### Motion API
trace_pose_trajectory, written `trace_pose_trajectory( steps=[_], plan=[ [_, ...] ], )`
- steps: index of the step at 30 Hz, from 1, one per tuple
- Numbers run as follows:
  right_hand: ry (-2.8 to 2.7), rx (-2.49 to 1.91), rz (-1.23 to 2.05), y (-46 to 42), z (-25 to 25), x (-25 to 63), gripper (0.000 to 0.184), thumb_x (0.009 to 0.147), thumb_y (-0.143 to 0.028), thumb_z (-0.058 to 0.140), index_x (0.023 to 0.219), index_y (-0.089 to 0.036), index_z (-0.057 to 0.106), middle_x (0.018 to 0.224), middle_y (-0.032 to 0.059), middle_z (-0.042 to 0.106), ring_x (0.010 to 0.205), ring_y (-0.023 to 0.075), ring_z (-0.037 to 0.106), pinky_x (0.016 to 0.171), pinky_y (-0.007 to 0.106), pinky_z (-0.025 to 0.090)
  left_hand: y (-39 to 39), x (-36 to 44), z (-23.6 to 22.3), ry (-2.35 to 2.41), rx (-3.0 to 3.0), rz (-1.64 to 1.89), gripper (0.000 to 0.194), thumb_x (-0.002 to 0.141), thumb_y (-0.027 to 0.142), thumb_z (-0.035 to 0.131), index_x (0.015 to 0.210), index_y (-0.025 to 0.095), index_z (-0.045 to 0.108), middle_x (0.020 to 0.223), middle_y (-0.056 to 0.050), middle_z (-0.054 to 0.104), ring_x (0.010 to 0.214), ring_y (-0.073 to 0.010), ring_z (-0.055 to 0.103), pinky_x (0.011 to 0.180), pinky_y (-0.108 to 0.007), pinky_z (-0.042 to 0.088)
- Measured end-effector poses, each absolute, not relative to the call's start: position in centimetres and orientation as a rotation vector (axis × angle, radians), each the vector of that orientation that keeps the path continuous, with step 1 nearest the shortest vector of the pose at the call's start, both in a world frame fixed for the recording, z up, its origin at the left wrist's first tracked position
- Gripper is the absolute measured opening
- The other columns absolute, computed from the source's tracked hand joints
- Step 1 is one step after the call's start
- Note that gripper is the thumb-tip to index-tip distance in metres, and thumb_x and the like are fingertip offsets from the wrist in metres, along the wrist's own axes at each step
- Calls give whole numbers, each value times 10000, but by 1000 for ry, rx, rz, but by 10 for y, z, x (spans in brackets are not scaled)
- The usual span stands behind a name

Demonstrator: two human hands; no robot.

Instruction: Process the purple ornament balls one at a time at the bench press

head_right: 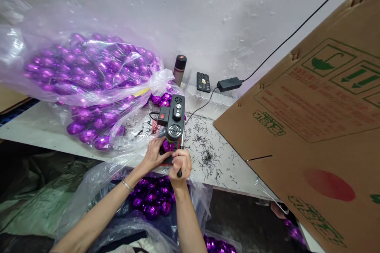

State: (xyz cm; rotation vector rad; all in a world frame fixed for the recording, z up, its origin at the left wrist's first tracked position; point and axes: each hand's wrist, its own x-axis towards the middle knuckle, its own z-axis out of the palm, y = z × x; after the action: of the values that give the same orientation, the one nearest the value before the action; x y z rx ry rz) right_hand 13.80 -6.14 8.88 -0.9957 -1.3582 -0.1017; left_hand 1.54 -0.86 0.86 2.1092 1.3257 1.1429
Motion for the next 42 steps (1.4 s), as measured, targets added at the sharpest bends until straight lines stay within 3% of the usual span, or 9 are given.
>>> trace_pose_trajectory(
  steps=[31, 38, 42],
  plan=[
    [-1456, -951, -176, -55, 64, 144, 354, 1069, -253, 362, 729, -237, 461, 726, -23, 552, 617, 125, 570, 634, 304, 504, -8, 19, 8, 1337, 2093, 1151, 542, 943, 515, 712, 1364, 189, 619, 1196, -133, 740, 1136, -319, 682, 980, -470, 528],
    [-1309, -1147, 108, -65, 136, 142, 336, 1074, -248, 429, 772, -216, 572, 678, -30, 554, 565, 113, 518, 570, 278, 422, -3, 20, 5, 1323, 2091, 1174, 598, 896, 542, 766, 1351, 185, 614, 1219, -143, 741, 1159, -334, 690, 1008, -498, 536],
    [-1271, -1199, 158, -65, 164, 140, 424, 1074, -319, 473, 662, -222, 512, 638, -27, 523, 599, 123, 541, 593, 282, 427, -21, 16, 4, 1283, 2095, 1197, 577, 929, 505, 727, 1393, 197, 578, 1279, -157, 724, 1201, -347, 686, 1053, -547, 532]
  ],
)
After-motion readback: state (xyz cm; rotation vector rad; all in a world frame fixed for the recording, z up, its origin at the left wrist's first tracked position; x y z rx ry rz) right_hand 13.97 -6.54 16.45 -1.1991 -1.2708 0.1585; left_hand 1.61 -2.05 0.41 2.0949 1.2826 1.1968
